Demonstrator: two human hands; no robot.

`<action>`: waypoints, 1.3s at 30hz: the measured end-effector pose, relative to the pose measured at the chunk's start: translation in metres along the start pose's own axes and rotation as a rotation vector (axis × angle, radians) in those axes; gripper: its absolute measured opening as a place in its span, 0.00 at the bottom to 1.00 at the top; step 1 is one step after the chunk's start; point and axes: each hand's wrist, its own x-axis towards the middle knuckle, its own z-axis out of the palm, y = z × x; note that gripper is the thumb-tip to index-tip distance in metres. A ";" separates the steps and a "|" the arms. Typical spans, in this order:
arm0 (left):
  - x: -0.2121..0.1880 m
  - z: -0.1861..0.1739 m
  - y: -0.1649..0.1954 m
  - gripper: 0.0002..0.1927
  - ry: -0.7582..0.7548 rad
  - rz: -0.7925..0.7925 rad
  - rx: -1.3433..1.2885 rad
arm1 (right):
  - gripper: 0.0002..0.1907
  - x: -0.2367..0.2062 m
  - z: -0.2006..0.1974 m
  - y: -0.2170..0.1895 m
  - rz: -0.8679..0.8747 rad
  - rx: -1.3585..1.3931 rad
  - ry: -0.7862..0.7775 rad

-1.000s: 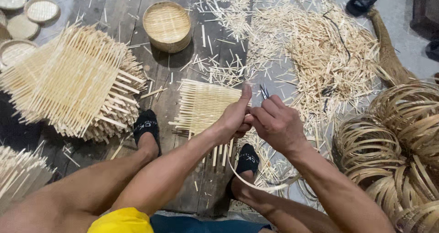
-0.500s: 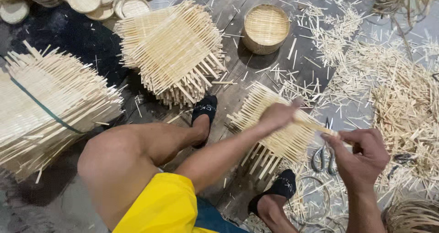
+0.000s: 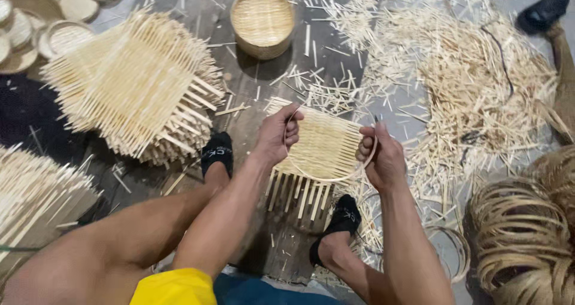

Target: The person sits on the floor and repeatedly trims the protruding bamboo strips from the rim of a small round basket using shears. After each trim, the person places the finished basket aside and picks up a new one to repeat the process.

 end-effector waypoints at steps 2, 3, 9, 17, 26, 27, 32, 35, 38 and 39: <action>-0.001 -0.002 -0.001 0.13 0.004 -0.030 0.011 | 0.21 0.003 -0.009 0.007 0.048 0.145 -0.073; -0.001 -0.004 -0.001 0.12 -0.010 -0.041 0.003 | 0.21 0.005 -0.014 0.010 0.070 0.162 -0.091; 0.009 -0.010 -0.011 0.16 0.033 0.000 -0.156 | 0.26 0.015 -0.027 0.031 0.141 0.258 -0.249; 0.021 -0.025 -0.030 0.08 0.216 0.045 -0.050 | 0.09 0.027 -0.053 0.064 -0.067 -0.301 0.196; 0.050 -0.096 -0.060 0.10 0.482 0.515 1.310 | 0.12 0.063 -0.073 0.130 -0.277 -0.973 0.372; 0.051 -0.100 -0.061 0.10 0.478 0.512 1.311 | 0.12 0.063 -0.073 0.133 -0.341 -1.081 0.387; 0.051 -0.102 -0.063 0.09 0.512 0.449 1.349 | 0.12 0.057 -0.068 0.129 -0.320 -1.127 0.403; 0.050 -0.098 -0.060 0.10 0.553 0.392 1.334 | 0.13 0.054 -0.062 0.125 -0.233 -1.153 0.432; 0.049 -0.102 -0.061 0.11 0.561 0.427 1.332 | 0.12 0.051 -0.059 0.126 -0.290 -1.143 0.445; 0.051 -0.105 -0.061 0.11 0.542 0.434 1.319 | 0.12 0.050 -0.059 0.126 -0.292 -1.142 0.444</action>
